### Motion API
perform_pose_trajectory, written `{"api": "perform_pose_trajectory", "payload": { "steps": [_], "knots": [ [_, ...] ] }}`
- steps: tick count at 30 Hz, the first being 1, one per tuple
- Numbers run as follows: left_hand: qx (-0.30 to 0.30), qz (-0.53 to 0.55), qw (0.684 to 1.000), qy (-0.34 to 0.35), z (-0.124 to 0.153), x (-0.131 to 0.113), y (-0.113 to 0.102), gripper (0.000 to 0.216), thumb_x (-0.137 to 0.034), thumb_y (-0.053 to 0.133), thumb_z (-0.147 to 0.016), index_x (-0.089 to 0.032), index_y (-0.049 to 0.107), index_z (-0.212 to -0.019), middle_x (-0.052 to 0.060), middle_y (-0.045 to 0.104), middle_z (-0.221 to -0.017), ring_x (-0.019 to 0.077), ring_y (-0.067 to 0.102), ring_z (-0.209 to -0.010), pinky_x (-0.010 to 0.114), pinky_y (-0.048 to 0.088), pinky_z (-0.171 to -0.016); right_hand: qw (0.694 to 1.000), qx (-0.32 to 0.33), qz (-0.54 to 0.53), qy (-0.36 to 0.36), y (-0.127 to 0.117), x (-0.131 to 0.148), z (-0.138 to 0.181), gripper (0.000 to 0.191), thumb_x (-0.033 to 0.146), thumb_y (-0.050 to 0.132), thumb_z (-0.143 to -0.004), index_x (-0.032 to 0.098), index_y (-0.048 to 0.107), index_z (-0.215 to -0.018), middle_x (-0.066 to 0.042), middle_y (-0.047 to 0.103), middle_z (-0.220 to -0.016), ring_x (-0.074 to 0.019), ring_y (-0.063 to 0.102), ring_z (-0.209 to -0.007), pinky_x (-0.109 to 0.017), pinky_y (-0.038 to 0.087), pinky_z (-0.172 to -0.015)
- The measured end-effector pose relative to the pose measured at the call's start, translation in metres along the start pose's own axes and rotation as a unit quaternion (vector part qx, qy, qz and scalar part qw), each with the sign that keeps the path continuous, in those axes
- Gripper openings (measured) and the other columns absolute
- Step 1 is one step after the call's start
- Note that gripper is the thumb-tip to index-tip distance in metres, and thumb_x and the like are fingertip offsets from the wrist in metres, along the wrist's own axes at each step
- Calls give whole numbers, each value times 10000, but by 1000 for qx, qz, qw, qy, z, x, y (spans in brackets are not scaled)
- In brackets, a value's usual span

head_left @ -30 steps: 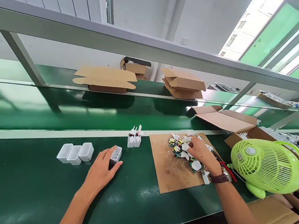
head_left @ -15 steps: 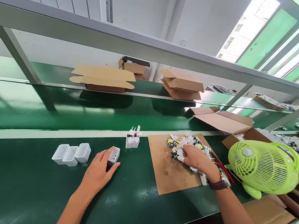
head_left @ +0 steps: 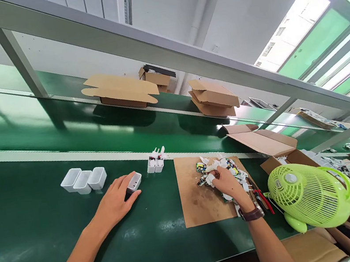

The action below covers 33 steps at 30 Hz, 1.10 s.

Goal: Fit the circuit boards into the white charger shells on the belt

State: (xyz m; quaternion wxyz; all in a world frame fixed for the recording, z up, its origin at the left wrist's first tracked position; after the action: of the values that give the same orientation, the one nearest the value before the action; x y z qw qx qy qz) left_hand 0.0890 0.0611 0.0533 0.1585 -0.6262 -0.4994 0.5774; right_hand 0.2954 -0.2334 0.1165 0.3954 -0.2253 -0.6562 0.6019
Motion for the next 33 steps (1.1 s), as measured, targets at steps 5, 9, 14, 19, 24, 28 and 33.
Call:
{"api": "perform_pose_trajectory", "payload": {
  "steps": [5, 9, 14, 19, 24, 28, 33],
  "knots": [
    [6, 2, 1000, -4, 0, 2, 3, 551, -521, 487, -966, -232, 520, -1433, 100, 660, -1330, 301, 635, -1214, 431, 543, -1012, 996, 57, -60, -23, 8, 6, 14, 160, 226, 513, -855, 203, 666, -814, 2, 698, -723, -165, 615, -617, -266, 462, -586],
    [18, 6, 1000, -14, 1, 2, 5, 548, -515, 498, -963, -245, 513, -1440, 96, 656, -1341, 297, 631, -1226, 414, 545, -1004, 998, 61, -20, -6, 7, 1, 20, 170, 219, 547, -862, 204, 644, -723, -35, 680, -703, -201, 611, -660, -301, 451, -643],
    [22, 4, 999, -23, 0, 0, 3, 549, -520, 497, -959, -247, 522, -1434, 98, 655, -1341, 298, 636, -1216, 412, 557, -981, 994, 31, 63, -81, 7, 14, 18, 246, 201, 605, -858, 189, 674, -1094, -115, 708, -1069, -282, 619, -1018, -369, 465, -880],
    [19, 3, 999, -25, 0, -2, 2, 555, -528, 495, -952, -250, 530, -1431, 97, 660, -1322, 300, 641, -1197, 408, 566, -958, 983, 78, 117, -120, 32, 23, 14, 458, -17, 559, -681, 163, 672, -1088, -115, 702, -1050, -286, 596, -1049, -383, 448, -917],
    [10, -3, 1000, -25, 1, -1, 3, 553, -547, 475, -955, -261, 536, -1424, 94, 655, -1322, 298, 645, -1183, 401, 568, -942, 985, 47, 88, -139, 14, 26, 12, 521, 23, 561, -698, 188, 671, -1180, -115, 675, -1169, -299, 560, -1140, -428, 438, -991],
    [4, -8, 1000, -14, 1, -1, 3, 564, -565, 475, -951, -258, 531, -1421, 89, 661, -1311, 296, 648, -1177, 404, 556, -969, 992, -52, -39, -113, -30, 15, 14, 524, 200, 610, -778, 236, 647, -1299, -94, 664, -1218, -298, 576, -1164, -458, 459, -1024],
    [14, -5, 1000, -17, 1, 1, 5, 568, -577, 473, -956, -259, 523, -1423, 95, 654, -1328, 307, 637, -1205, 412, 558, -959, 984, -133, -116, -31, -66, -19, 22, 416, 302, 570, -806, 235, 700, -1195, -89, 677, -1191, -288, 616, -1100, -431, 486, -970]
  ]
}}
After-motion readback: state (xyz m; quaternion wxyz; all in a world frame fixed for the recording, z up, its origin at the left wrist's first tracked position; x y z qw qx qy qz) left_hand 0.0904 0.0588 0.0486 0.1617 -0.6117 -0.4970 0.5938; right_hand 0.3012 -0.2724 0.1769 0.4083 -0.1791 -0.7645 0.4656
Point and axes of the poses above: each hand's wrist, its own z-axis away from the middle knuckle, its own y-axis out of the palm, x = y × z, the point moved 10 cm from there along -z, towards the middle knuckle
